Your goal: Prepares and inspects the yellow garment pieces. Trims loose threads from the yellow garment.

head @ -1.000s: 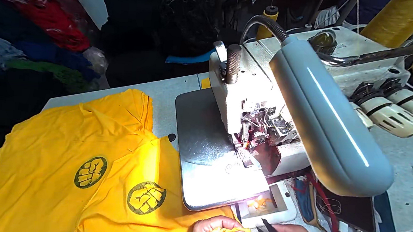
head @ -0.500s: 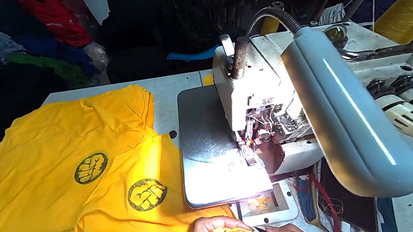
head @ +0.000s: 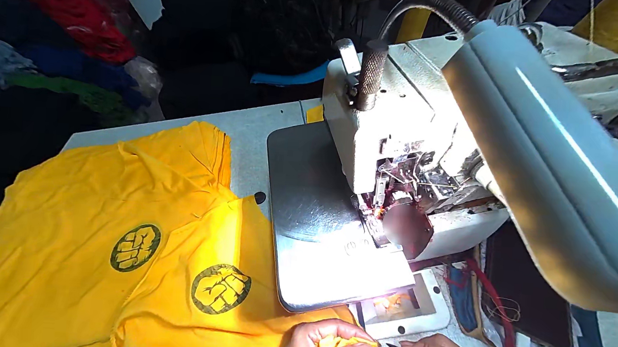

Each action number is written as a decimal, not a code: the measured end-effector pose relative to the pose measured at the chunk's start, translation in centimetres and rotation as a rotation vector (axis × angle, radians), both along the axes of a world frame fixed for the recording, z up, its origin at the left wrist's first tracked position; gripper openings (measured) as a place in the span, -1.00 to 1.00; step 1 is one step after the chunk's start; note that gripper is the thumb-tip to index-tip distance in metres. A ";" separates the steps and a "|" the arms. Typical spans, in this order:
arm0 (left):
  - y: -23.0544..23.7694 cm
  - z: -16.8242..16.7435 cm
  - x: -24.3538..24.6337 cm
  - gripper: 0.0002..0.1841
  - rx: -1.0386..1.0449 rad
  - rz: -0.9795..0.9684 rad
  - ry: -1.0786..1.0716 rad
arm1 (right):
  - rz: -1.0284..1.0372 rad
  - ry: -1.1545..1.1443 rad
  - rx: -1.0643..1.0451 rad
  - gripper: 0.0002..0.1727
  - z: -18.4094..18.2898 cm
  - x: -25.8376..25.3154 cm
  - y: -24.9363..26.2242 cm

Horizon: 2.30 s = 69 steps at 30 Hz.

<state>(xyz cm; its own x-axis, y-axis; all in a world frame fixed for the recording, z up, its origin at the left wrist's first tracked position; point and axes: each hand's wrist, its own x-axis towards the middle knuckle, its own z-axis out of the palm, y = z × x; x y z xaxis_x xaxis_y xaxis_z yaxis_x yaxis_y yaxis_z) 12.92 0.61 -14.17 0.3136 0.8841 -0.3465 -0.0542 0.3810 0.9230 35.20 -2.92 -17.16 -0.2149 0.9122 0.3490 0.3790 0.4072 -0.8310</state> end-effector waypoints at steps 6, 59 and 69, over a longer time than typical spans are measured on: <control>-0.1 0.0 0.0 -0.88 -0.030 0.021 0.013 | -0.053 -0.035 -0.001 -0.76 0.6 -1.1 -0.4; 0.0 -0.2 -0.1 -0.85 -0.022 -0.005 -0.020 | -0.044 -0.063 0.026 -0.78 0.2 -0.7 -0.1; 0.1 -0.3 -0.2 -0.85 -0.015 -0.018 -0.037 | -0.003 -0.043 0.032 -0.79 -0.1 -0.5 0.1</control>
<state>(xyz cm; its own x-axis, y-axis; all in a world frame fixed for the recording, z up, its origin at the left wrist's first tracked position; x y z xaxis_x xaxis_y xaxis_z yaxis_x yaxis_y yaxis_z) 12.74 0.67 -14.50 0.3426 0.8727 -0.3478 -0.0813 0.3963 0.9145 34.73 -2.81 -17.30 -0.2275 0.9013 0.3686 0.4152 0.4322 -0.8005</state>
